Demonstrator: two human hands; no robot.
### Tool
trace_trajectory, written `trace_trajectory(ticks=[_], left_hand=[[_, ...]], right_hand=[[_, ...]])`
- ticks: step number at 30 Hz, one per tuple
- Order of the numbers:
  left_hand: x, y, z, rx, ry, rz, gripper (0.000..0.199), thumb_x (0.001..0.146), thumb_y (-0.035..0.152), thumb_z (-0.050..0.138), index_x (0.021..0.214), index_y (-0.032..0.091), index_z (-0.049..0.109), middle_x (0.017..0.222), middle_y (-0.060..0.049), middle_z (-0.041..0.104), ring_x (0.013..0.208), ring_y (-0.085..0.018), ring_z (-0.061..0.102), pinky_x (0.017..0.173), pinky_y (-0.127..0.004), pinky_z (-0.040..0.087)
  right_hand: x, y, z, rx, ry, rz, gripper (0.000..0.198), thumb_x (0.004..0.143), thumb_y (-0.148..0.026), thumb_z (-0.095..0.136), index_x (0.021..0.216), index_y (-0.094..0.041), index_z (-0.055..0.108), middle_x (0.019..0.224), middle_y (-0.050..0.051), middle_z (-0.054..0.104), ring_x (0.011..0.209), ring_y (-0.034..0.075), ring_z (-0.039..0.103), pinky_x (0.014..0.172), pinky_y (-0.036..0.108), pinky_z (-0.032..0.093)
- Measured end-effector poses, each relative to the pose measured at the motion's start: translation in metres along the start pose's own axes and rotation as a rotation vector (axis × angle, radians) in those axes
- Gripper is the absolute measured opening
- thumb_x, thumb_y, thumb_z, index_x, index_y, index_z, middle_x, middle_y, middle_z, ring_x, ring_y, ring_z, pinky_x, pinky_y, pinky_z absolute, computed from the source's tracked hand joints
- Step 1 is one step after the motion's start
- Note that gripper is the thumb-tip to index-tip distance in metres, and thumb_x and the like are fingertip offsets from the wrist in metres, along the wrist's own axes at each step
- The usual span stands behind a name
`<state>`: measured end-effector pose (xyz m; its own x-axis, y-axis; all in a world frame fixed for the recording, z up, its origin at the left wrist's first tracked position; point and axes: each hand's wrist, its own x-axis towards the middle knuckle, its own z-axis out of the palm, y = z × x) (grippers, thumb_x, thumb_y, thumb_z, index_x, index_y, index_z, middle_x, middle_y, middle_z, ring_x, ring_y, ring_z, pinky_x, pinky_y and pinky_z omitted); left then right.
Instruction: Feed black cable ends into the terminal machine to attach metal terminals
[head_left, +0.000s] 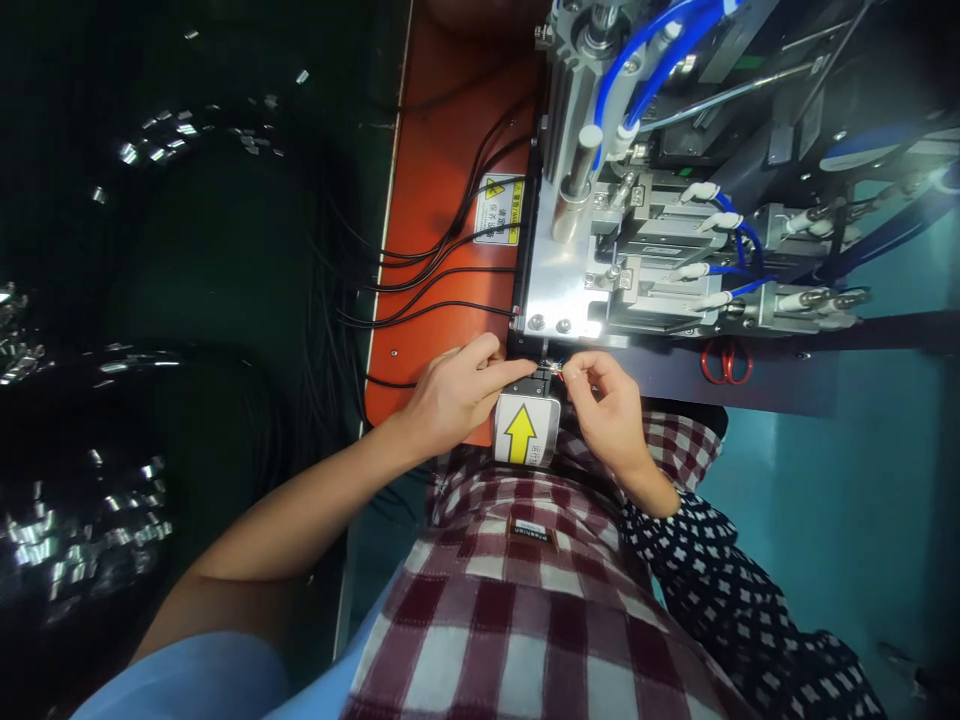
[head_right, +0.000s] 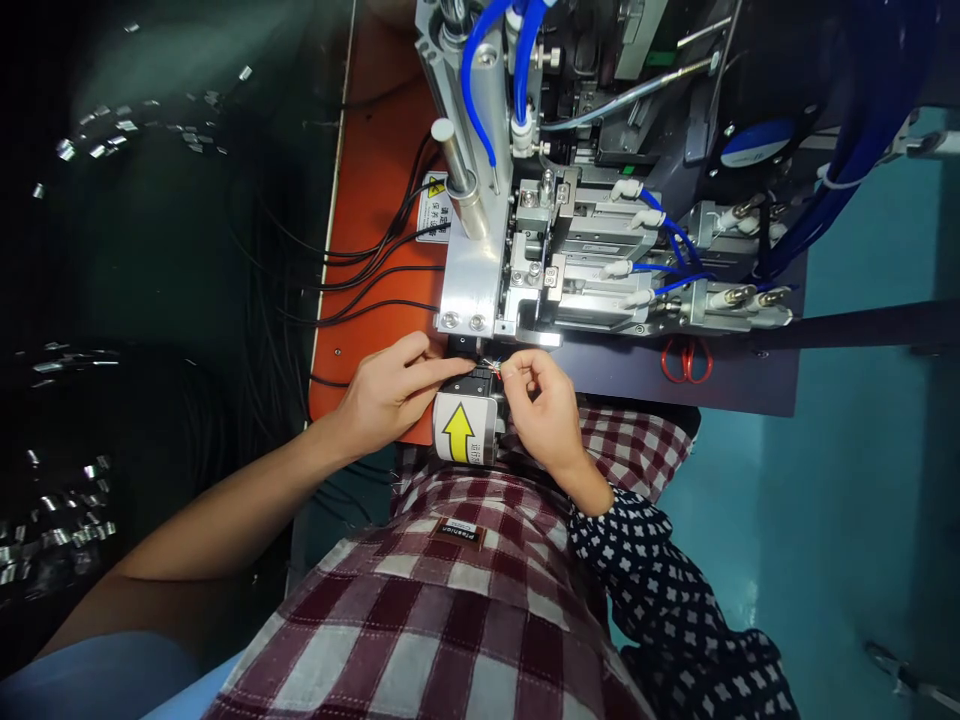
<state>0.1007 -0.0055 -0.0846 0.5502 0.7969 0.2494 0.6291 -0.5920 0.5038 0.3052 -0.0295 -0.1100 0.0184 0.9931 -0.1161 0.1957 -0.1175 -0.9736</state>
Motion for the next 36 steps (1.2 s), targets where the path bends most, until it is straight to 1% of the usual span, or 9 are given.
trace_trajectory(ticks=[7, 10, 12, 14, 17, 19, 22, 28, 36], left_hand=[[0.000, 0.001, 0.000, 0.034, -0.007, -0.001, 0.028, 0.095, 0.015, 0.047, 0.110, 0.019, 0.071, 0.078, -0.002, 0.051, 0.067, -0.011, 0.054, 0.059, -0.021, 0.046], [0.000, 0.002, -0.001, 0.058, -0.011, 0.009, 0.028, 0.095, 0.014, 0.048, 0.110, 0.019, 0.071, 0.079, -0.002, 0.052, 0.067, -0.011, 0.054, 0.059, -0.021, 0.045], [0.000, 0.002, -0.001, 0.067, -0.013, 0.014, 0.028, 0.095, 0.014, 0.048, 0.111, 0.018, 0.071, 0.079, -0.002, 0.053, 0.067, -0.011, 0.054, 0.059, -0.021, 0.045], [0.000, 0.002, -0.001, 0.070, -0.016, 0.014, 0.028, 0.095, 0.014, 0.048, 0.111, 0.018, 0.071, 0.079, -0.002, 0.053, 0.067, -0.011, 0.054, 0.059, -0.022, 0.045], [0.000, 0.001, -0.001, 0.074, -0.018, 0.014, 0.028, 0.095, 0.015, 0.047, 0.111, 0.019, 0.070, 0.079, -0.002, 0.052, 0.068, -0.011, 0.054, 0.059, -0.022, 0.046], [0.000, 0.001, -0.001, 0.073, -0.017, 0.010, 0.028, 0.096, 0.016, 0.047, 0.111, 0.020, 0.070, 0.079, -0.002, 0.052, 0.068, -0.011, 0.054, 0.059, -0.022, 0.046], [0.000, 0.001, 0.000, 0.058, -0.013, 0.005, 0.027, 0.095, 0.015, 0.048, 0.111, 0.020, 0.070, 0.079, -0.002, 0.052, 0.068, -0.011, 0.054, 0.059, -0.021, 0.046], [0.000, 0.000, 0.000, 0.047, -0.008, 0.010, 0.028, 0.095, 0.015, 0.048, 0.111, 0.019, 0.070, 0.081, -0.002, 0.053, 0.070, -0.011, 0.055, 0.060, -0.022, 0.047], [0.000, 0.000, 0.000, 0.065, -0.017, 0.003, 0.028, 0.095, 0.016, 0.047, 0.111, 0.020, 0.070, 0.079, -0.002, 0.052, 0.070, -0.012, 0.056, 0.060, -0.022, 0.047]], right_hand=[[-0.002, -0.001, 0.002, -0.114, 0.040, -0.053, 0.010, 0.092, -0.025, 0.055, 0.084, -0.019, 0.058, 0.075, -0.001, 0.059, 0.067, 0.013, 0.052, 0.065, 0.028, 0.043], [-0.002, -0.007, 0.001, -0.218, 0.050, -0.053, 0.010, 0.091, -0.024, 0.055, 0.083, -0.020, 0.058, 0.075, 0.000, 0.060, 0.067, 0.013, 0.054, 0.066, 0.028, 0.043], [-0.002, -0.010, 0.001, -0.272, 0.049, -0.027, 0.011, 0.091, -0.025, 0.055, 0.082, -0.020, 0.058, 0.074, 0.000, 0.061, 0.066, 0.013, 0.054, 0.064, 0.029, 0.043], [-0.002, -0.011, 0.000, -0.241, 0.026, 0.037, 0.013, 0.091, -0.029, 0.055, 0.082, -0.020, 0.058, 0.071, -0.001, 0.060, 0.061, 0.013, 0.054, 0.059, 0.028, 0.042], [-0.001, -0.010, -0.002, -0.070, -0.029, 0.162, 0.017, 0.091, -0.034, 0.056, 0.082, -0.020, 0.058, 0.063, -0.003, 0.057, 0.054, 0.012, 0.053, 0.053, 0.026, 0.041], [0.000, -0.009, -0.002, 0.009, -0.051, 0.206, 0.019, 0.091, -0.035, 0.057, 0.081, -0.020, 0.058, 0.058, -0.004, 0.055, 0.051, 0.011, 0.053, 0.053, 0.026, 0.042], [0.001, -0.007, -0.003, 0.038, -0.065, 0.204, 0.019, 0.091, -0.035, 0.057, 0.081, -0.020, 0.058, 0.056, -0.005, 0.054, 0.052, 0.011, 0.054, 0.054, 0.026, 0.042], [0.000, -0.003, -0.003, 0.013, -0.071, 0.169, 0.019, 0.093, -0.037, 0.055, 0.083, -0.021, 0.056, 0.059, -0.004, 0.056, 0.053, 0.013, 0.055, 0.054, 0.027, 0.042], [-0.001, -0.002, -0.001, 0.025, -0.049, 0.159, 0.017, 0.093, -0.036, 0.055, 0.084, -0.021, 0.056, 0.061, -0.004, 0.055, 0.054, 0.013, 0.055, 0.053, 0.028, 0.042]])
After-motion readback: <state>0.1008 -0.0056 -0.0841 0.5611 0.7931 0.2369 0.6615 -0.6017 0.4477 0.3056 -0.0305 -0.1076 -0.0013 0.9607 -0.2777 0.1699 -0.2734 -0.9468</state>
